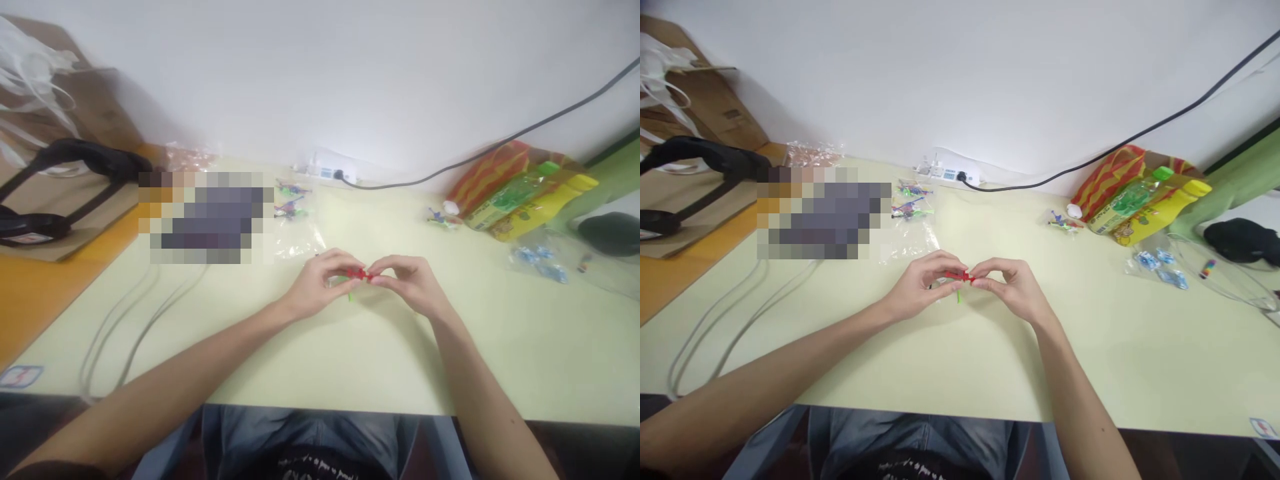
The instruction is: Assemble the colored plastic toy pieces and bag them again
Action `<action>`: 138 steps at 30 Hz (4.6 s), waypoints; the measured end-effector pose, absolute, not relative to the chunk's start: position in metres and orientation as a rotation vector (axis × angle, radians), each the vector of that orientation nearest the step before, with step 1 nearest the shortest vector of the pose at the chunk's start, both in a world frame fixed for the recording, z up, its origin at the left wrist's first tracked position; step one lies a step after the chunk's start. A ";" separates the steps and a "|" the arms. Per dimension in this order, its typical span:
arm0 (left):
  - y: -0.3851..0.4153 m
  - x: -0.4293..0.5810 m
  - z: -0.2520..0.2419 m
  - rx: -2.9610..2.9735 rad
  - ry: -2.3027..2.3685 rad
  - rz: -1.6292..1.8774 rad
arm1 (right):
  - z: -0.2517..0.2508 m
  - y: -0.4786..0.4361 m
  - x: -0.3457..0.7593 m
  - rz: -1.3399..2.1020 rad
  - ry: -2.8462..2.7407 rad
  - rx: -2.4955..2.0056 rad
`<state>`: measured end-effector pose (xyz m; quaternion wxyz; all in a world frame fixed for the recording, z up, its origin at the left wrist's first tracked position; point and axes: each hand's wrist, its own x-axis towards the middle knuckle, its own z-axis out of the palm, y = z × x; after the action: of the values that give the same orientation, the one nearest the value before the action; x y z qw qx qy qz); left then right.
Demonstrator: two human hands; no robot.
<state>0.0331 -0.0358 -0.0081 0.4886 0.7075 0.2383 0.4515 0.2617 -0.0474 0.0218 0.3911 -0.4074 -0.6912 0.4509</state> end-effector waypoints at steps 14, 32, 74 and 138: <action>-0.040 0.030 -0.004 1.612 0.560 1.009 | 0.017 -0.047 0.256 1.197 -1.747 -0.951; -0.039 0.031 -0.012 1.635 0.568 0.980 | 0.008 -0.040 0.258 1.059 -1.787 -0.914; -0.027 0.053 -0.014 2.727 0.981 0.818 | -0.008 -0.038 0.368 0.797 -2.039 -1.448; -0.037 0.061 -0.015 2.747 0.506 1.187 | 0.013 -0.054 0.323 0.979 -1.910 -1.377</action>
<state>0.0611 -0.0375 -0.0150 0.0531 0.9038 0.1664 0.3906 0.3230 -0.0536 0.0133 0.2913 -0.5167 -0.7165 0.3672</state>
